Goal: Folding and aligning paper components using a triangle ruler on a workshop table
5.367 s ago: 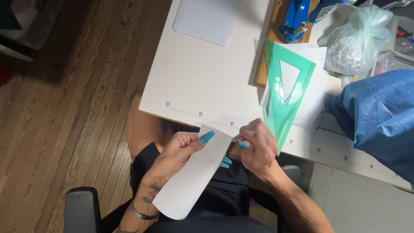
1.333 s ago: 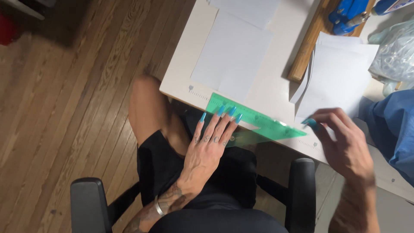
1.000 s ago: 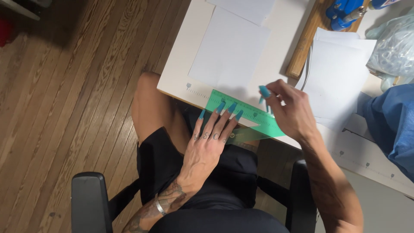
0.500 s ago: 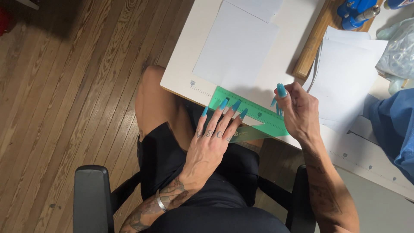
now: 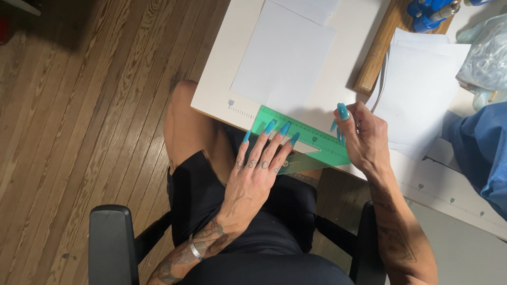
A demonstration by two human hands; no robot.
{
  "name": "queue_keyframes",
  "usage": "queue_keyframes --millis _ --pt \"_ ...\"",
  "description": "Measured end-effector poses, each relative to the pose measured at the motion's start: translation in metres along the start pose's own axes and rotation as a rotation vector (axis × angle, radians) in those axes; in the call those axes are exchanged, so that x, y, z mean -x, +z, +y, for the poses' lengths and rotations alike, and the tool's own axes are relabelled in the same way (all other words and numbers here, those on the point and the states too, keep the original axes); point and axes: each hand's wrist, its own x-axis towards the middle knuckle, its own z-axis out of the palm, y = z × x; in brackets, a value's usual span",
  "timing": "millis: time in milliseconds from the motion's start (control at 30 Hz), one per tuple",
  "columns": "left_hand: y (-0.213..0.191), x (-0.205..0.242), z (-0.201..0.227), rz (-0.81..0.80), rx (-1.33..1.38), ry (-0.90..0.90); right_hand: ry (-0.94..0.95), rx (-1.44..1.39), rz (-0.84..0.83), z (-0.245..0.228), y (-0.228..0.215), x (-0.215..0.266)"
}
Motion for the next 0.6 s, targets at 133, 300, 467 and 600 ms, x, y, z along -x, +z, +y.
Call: queue_keyframes --millis 133,300,467,600 --pt "-0.001 -0.001 -0.001 -0.010 -0.014 0.004 -0.009 0.046 -0.051 -0.003 0.000 -0.002" --pt "-0.007 -0.002 0.000 -0.015 -0.066 -0.004 0.005 0.145 -0.175 -0.027 0.003 -0.009" --pt "-0.012 -0.004 -0.001 0.003 -0.041 -0.007 -0.292 0.239 -0.207 -0.038 0.011 -0.020" --pt "-0.010 -0.003 -0.001 -0.015 -0.054 -0.001 -0.400 0.214 -0.205 -0.045 0.016 -0.026"
